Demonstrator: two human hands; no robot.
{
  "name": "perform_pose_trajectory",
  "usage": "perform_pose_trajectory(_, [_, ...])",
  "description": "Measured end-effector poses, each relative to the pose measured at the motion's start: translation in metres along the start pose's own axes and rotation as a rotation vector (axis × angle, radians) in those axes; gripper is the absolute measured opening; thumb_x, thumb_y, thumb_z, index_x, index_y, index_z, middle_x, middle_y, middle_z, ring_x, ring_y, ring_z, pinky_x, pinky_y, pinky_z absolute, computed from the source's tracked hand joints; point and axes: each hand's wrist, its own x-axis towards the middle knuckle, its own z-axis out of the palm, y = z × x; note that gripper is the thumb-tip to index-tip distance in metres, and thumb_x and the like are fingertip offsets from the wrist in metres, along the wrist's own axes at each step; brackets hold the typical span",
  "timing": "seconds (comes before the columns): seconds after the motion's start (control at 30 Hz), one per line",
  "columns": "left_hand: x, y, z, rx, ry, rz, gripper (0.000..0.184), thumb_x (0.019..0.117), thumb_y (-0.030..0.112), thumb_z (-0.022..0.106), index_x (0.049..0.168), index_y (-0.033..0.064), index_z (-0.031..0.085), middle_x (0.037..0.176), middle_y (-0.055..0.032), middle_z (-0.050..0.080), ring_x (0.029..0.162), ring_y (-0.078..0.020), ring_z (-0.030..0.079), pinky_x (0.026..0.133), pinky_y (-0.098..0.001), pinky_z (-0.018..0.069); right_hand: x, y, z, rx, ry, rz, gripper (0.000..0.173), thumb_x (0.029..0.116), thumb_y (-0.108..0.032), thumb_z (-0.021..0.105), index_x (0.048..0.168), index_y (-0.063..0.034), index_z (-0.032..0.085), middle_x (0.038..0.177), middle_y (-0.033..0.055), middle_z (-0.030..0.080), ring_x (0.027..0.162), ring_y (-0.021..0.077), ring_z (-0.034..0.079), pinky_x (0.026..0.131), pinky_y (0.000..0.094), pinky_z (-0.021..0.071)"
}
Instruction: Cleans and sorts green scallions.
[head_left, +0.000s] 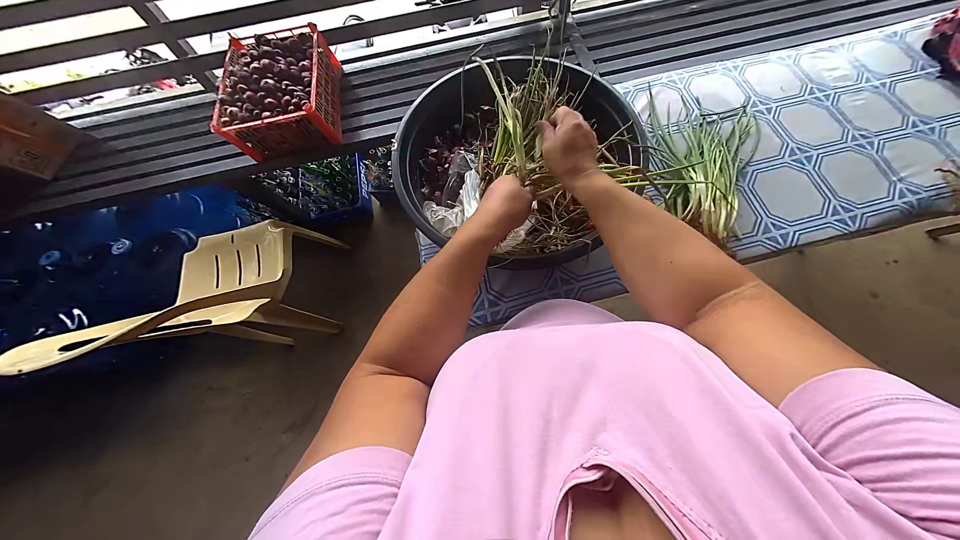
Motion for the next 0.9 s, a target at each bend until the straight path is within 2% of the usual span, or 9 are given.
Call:
perform_pose_trajectory(0.07, [-0.01,-0.002,0.004,0.045,-0.033,0.005,0.036,0.1079,0.027,0.047,0.1,-0.0043,0.064,0.093,-0.0218,0.064,0.088,-0.0357,0.064,0.079,-0.0577,0.05,0.026,0.021,-0.028,0.029,0.028,0.192,0.041,0.1084,-0.031,0.048,0.126,0.0028,0.062,0.129,0.0239,0.065,0.128,0.0375,0.06,0.107,0.059,0.0446])
perform_pose_trajectory(0.13, [-0.009,-0.013,0.006,0.028,-0.019,0.003,0.036,0.1085,0.027,0.046,0.102,-0.0034,0.063,0.09,-0.0205,0.063,0.084,-0.0344,0.063,0.077,-0.0563,0.0499,0.043,0.038,-0.049,-0.114,-0.094,0.217,0.046,0.1074,-0.034,0.05,0.127,0.0059,0.063,0.133,0.0286,0.062,0.131,0.0431,0.057,0.107,0.0644,0.0425])
perform_pose_trajectory(0.23, [-0.005,-0.023,0.007,0.003,-0.015,-0.011,0.036,0.1083,0.028,0.046,0.104,-0.0035,0.063,0.092,-0.0209,0.063,0.087,-0.035,0.064,0.079,-0.0571,0.0496,0.049,0.051,-0.053,-0.343,-0.305,0.211,0.054,0.105,-0.044,0.056,0.116,0.0077,0.069,0.129,0.0323,0.063,0.127,0.0475,0.058,0.103,0.0695,0.0428])
perform_pose_trajectory(0.33, [-0.003,-0.024,0.005,0.03,-0.01,-0.003,0.037,0.1083,0.029,0.046,0.105,-0.0035,0.063,0.094,-0.0213,0.064,0.09,-0.0354,0.065,0.081,-0.0578,0.0499,0.043,0.045,-0.048,-0.446,-0.365,0.143,0.057,0.102,-0.048,0.061,0.111,0.0071,0.07,0.124,0.0322,0.064,0.122,0.0485,0.06,0.099,0.071,0.0446])
perform_pose_trajectory(0.4, [-0.004,-0.022,0.005,0.072,-0.027,0.01,0.036,0.1082,0.027,0.046,0.108,-0.0041,0.064,0.099,-0.0229,0.066,0.097,-0.0372,0.066,0.085,-0.0597,0.0505,0.032,0.035,-0.045,-0.392,-0.289,-0.049,0.041,0.103,-0.035,0.062,0.119,0.0013,0.07,0.126,0.0274,0.066,0.124,0.0456,0.06,0.103,0.068,0.0436])
perform_pose_trajectory(0.5, [-0.005,-0.018,0.008,0.127,-0.045,0.046,0.035,0.1085,0.025,0.046,0.106,-0.0053,0.064,0.099,-0.0242,0.066,0.098,-0.0389,0.066,0.086,-0.0609,0.0505,0.024,0.029,-0.035,-0.224,-0.019,-0.663,0.027,0.1012,-0.019,0.062,0.123,-0.0076,0.073,0.12,0.0189,0.071,0.12,0.0386,0.063,0.104,0.0566,0.0455])
perform_pose_trajectory(0.57, [-0.005,-0.016,0.008,0.14,-0.051,0.05,0.034,0.1086,0.024,0.046,0.106,-0.0051,0.063,0.098,-0.0238,0.065,0.097,-0.0385,0.065,0.085,-0.0602,0.0504,0.027,0.022,-0.03,-0.205,0.079,-0.962,0.025,0.1019,-0.017,0.06,0.122,-0.0127,0.075,0.12,0.0147,0.072,0.122,0.037,0.063,0.106,0.0553,0.0449])
perform_pose_trajectory(0.7, [-0.007,-0.013,0.007,0.175,-0.048,0.051,0.034,0.1088,0.024,0.045,0.105,-0.0042,0.063,0.098,-0.0226,0.066,0.096,-0.0376,0.066,0.085,-0.0593,0.051,0.035,0.018,-0.026,-0.309,0.12,-1.146,0.026,0.1051,-0.016,0.054,0.118,-0.0164,0.077,0.118,0.0102,0.074,0.12,0.0349,0.063,0.102,0.0545,0.0451])
perform_pose_trajectory(0.9, [-0.011,-0.012,0.007,0.17,-0.032,0.066,0.031,0.1082,0.022,0.046,0.104,-0.0033,0.064,0.096,-0.0216,0.066,0.095,-0.0368,0.066,0.085,-0.0584,0.0514,0.044,0.02,-0.024,-0.384,0.081,-1.23,0.022,0.1018,-0.009,0.054,0.098,-0.0062,0.075,0.107,0.0109,0.076,0.113,0.0329,0.066,0.097,0.0529,0.044])
